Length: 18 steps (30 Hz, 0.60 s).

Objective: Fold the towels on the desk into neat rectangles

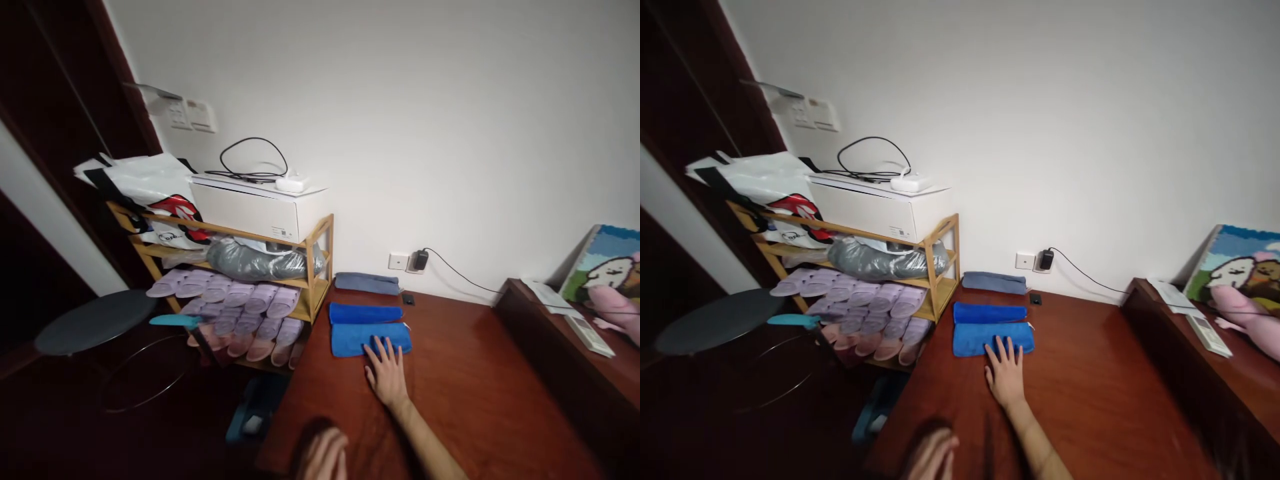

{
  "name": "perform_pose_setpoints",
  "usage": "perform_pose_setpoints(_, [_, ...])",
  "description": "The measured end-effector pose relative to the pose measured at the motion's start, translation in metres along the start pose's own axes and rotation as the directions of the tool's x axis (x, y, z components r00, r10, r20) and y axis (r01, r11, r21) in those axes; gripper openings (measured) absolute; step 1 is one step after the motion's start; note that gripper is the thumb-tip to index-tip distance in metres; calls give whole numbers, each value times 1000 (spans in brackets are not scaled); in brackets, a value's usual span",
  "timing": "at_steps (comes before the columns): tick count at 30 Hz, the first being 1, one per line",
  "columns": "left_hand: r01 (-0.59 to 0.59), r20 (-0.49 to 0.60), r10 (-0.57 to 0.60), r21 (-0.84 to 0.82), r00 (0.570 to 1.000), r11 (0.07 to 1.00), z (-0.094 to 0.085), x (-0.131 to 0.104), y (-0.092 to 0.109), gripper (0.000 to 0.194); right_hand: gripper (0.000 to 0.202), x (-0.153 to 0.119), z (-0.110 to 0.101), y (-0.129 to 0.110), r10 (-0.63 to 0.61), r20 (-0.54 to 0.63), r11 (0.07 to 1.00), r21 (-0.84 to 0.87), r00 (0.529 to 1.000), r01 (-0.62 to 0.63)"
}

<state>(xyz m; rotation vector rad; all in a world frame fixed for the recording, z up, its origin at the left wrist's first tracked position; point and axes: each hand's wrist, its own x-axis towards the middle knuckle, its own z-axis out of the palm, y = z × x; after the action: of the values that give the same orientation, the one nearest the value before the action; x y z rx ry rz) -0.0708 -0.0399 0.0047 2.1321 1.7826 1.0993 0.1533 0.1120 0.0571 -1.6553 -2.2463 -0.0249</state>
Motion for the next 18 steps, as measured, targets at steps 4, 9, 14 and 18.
perform_pose_setpoints(4, [28, -53, -16, 249, 998, 968, -13, 70, -36, 45, 55, 44, 28, 10, 65, 65, 998, -9, 996, -65])
perform_pose_setpoints(9, [1, -30, 11, 379, 999, 926, -6, 90, -54, 49, 54, 118, 49, 1, 170, 129, 985, -37, 977, -167])
perform_pose_setpoints(14, [-13, -28, 27, 411, 999, 911, 1, 80, -64, 48, 53, 185, 51, 1, 253, 218, 967, -41, 943, -250])
perform_pose_setpoints(18, [-3, -17, 10, 396, 1000, 918, -1, 81, -65, 48, 52, 205, 54, 4, 267, 189, 964, -31, 945, -266])
